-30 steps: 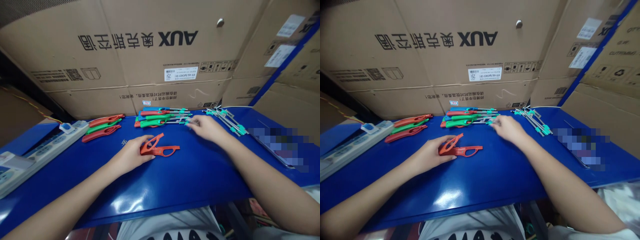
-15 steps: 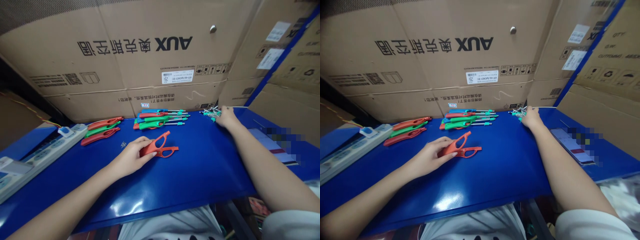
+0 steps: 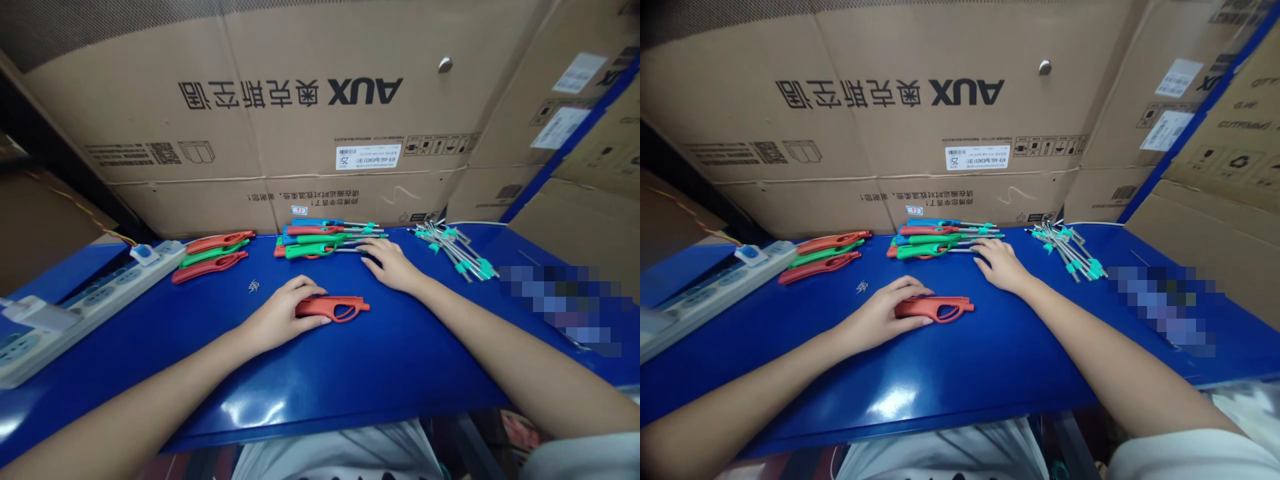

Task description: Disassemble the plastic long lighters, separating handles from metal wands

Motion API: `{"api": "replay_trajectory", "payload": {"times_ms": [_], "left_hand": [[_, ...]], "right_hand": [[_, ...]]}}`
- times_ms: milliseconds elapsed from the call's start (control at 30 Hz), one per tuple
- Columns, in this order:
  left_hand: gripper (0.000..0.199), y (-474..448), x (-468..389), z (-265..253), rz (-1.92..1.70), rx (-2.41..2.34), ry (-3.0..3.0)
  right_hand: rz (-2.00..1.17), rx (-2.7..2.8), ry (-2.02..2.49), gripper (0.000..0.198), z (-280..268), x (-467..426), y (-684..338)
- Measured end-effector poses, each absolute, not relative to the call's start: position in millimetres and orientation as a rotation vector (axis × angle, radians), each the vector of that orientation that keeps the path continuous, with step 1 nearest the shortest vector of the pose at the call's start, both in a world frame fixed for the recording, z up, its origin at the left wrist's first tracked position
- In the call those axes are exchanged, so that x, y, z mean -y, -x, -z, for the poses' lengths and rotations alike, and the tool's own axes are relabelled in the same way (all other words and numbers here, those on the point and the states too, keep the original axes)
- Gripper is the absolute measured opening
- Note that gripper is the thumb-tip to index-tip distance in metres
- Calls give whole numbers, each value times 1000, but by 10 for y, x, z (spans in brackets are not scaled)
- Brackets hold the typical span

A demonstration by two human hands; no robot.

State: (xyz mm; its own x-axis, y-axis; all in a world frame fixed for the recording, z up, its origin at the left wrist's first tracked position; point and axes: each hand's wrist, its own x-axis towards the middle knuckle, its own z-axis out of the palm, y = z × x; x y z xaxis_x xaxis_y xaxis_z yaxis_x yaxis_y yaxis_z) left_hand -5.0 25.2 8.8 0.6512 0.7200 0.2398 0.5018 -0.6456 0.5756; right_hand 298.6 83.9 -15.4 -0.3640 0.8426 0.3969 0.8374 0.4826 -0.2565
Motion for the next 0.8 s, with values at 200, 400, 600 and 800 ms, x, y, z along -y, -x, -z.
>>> {"api": "replay_trajectory", "payload": {"times_ms": [200,400,600,800], "left_hand": [[29,181,-297,-298,-376,-934,-2442],[28,526,-375,-733,-211,-963,-2500],[49,1270,-809,-854,-397,-1465,-2394],[44,1628,-1122,-663,-418,-1903,-2308]], "right_hand": [[-135,2363,1330,19,-5,-838,-3117],[-389,2567,1255,6,-308,-692,-3343],[-447,2649,1452,15,-456,-532,-3440],[-412,2676,1251,47,-464,-381,-3112]]}}
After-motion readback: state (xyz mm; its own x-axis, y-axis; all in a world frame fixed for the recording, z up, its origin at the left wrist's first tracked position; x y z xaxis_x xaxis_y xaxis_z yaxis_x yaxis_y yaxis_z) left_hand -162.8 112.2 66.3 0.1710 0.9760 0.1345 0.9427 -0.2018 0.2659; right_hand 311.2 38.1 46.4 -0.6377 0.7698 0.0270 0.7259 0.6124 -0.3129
